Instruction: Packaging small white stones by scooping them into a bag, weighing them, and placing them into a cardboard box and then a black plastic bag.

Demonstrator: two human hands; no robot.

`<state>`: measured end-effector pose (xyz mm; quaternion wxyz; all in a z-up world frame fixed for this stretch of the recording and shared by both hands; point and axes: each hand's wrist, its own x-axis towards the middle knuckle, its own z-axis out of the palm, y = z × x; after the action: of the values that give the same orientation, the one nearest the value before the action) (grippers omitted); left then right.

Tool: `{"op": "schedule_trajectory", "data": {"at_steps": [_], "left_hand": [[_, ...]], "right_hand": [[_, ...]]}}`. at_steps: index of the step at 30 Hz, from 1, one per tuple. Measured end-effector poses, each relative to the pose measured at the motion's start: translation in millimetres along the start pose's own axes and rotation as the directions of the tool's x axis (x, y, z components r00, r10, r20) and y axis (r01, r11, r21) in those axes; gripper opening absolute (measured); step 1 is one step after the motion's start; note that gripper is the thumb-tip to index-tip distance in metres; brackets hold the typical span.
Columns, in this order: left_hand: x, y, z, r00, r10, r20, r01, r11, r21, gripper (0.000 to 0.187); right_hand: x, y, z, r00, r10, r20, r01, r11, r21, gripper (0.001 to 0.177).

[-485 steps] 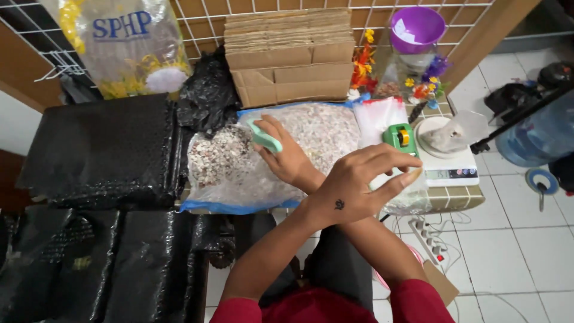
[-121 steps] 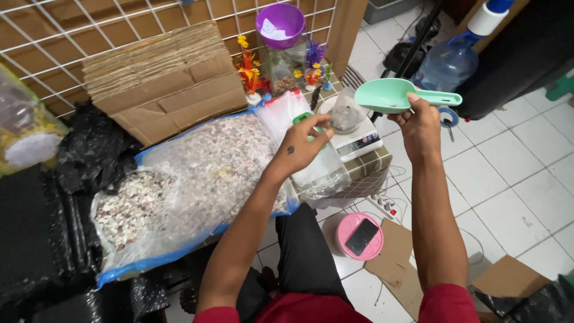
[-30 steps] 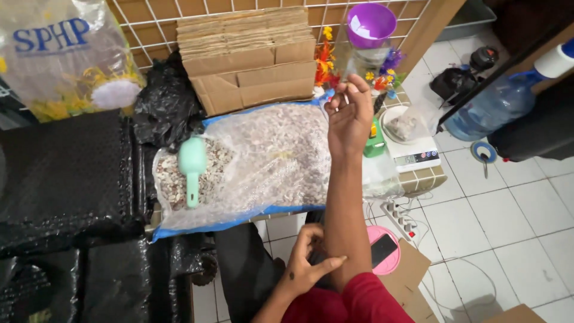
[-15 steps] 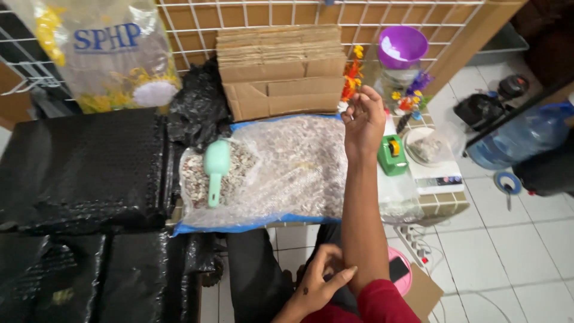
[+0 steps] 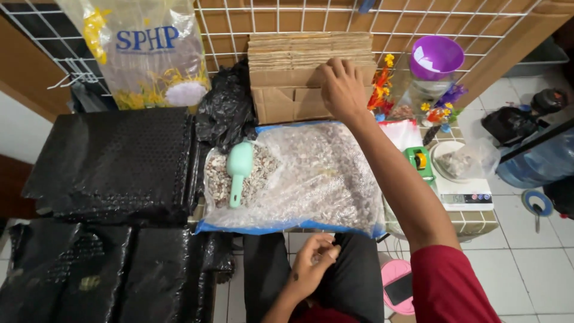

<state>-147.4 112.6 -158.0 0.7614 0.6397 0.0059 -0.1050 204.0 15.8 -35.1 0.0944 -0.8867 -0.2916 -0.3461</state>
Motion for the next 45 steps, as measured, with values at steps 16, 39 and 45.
{"op": "schedule_trajectory", "data": {"at_steps": [16, 39, 45], "left_hand": [[0.0, -34.5, -12.9, 0.995, 0.002, -0.099, -0.017, 0.987, -0.157, 0.039], [12.3, -4.0, -25.3, 1.000, -0.014, 0.018, 0.015, 0.995, -0.096, 0.029], [29.6, 63.2, -34.4, 0.971, 0.236, 0.016, -0.236, 0.955, 0.178, 0.041]], "right_hand": [[-3.9, 5.4, 7.3, 0.997, -0.056, -0.055, 0.055, 0.998, -0.020, 0.008], [-33.6, -27.0, -217.7, 0.980, 0.081, -0.184, 0.006, 0.903, 0.429, 0.016], [-86.7, -26.7, -232.3, 0.911, 0.204, 0.357, -0.394, 0.684, 0.614, 0.015]]}}
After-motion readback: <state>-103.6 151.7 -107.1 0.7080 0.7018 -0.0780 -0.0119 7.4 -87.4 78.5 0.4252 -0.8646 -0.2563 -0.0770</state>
